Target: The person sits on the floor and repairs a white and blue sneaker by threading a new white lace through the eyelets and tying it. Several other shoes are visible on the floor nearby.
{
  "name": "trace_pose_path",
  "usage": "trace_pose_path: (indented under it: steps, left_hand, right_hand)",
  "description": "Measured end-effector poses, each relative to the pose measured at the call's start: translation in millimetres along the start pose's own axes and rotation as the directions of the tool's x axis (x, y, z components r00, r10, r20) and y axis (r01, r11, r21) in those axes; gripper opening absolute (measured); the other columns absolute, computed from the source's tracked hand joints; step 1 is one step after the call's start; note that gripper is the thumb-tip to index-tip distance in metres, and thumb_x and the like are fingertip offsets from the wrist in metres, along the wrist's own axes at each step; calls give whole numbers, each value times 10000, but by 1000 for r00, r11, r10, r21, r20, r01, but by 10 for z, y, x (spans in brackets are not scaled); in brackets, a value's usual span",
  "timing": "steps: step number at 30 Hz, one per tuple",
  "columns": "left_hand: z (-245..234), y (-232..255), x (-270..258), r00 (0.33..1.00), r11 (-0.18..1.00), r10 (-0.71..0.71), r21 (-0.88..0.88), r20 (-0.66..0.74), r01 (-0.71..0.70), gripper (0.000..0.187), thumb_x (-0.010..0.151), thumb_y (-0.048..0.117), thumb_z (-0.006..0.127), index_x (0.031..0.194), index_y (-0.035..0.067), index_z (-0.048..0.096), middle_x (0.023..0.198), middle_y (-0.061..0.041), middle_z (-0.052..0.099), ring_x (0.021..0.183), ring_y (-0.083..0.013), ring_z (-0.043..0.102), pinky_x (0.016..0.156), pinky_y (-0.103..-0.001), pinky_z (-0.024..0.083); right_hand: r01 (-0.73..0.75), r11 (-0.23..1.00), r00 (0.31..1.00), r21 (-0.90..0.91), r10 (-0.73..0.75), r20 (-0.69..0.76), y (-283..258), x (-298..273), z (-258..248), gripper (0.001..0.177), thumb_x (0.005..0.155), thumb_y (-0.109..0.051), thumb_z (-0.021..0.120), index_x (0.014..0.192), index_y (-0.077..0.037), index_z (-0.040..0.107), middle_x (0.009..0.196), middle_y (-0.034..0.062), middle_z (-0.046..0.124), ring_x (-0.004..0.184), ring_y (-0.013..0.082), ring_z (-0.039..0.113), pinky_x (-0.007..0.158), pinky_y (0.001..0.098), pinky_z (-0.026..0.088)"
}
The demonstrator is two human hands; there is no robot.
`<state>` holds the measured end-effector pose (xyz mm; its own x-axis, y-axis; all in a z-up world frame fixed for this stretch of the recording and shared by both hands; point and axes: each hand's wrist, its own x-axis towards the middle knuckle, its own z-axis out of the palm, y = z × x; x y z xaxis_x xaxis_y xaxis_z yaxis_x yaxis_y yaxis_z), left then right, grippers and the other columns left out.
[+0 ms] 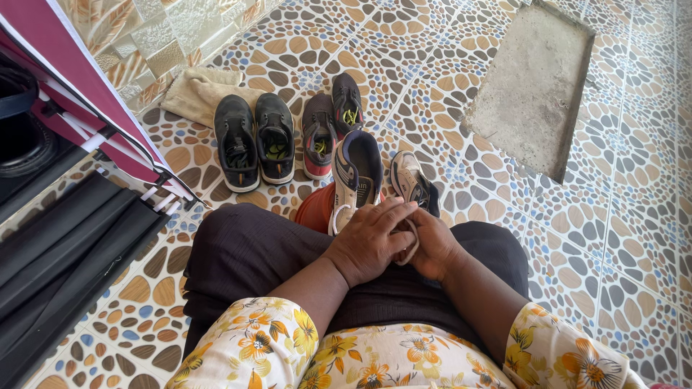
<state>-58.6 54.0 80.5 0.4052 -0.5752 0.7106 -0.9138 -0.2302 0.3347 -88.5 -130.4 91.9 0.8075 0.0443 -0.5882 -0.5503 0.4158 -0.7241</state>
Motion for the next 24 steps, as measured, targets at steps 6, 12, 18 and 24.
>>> trace_pose_path:
  steps: [6, 12, 18, 24]
  left_hand:
    - [102, 23, -45, 988, 988, 152, 39, -3, -152, 65, 969, 228, 664, 1001, 188, 704, 1474, -84, 543, 1418, -287, 519, 1148, -471, 447]
    - [181, -148, -56, 883, 843, -466, -278, 54, 462, 202, 991, 319, 643, 1042, 138, 715, 1083, -134, 743, 1048, -324, 717, 933, -455, 562]
    - [165, -168, -86, 711, 710, -589, -175, 383, 682, 367, 1005, 436, 549, 1009, 110, 717, 900, -143, 755, 852, -350, 735, 758, -476, 576]
    - [125, -141, -59, 644, 734, -527, -86, 554, 674, 409, 1012, 485, 522, 1039, 123, 711, 944, -144, 755, 897, -341, 733, 806, -465, 569]
  right_hand:
    - [-58, 995, 997, 87, 62, -40, -18, -77, 87, 366, 1074, -284, 366, 1165, -12, 593, 1105, 142, 643, 982, 237, 681, 784, 371, 615]
    - [-141, 956, 934, -259, 41, -355, -27, -78, 175, 438, 1047, -451, 441, 1046, -50, 616, 987, 90, 648, 887, 180, 645, 699, 341, 566]
    - [224, 890, 942, -396, -302, -147, 46, -91, 72, 300, 945, -243, 677, 1200, -85, 681, 935, 17, 689, 791, 86, 626, 654, 250, 506]
    - [156, 821, 954, -549, -269, -131, 99, -73, 47, 278, 965, -260, 667, 1146, -56, 722, 908, 9, 711, 760, 61, 616, 620, 222, 469]
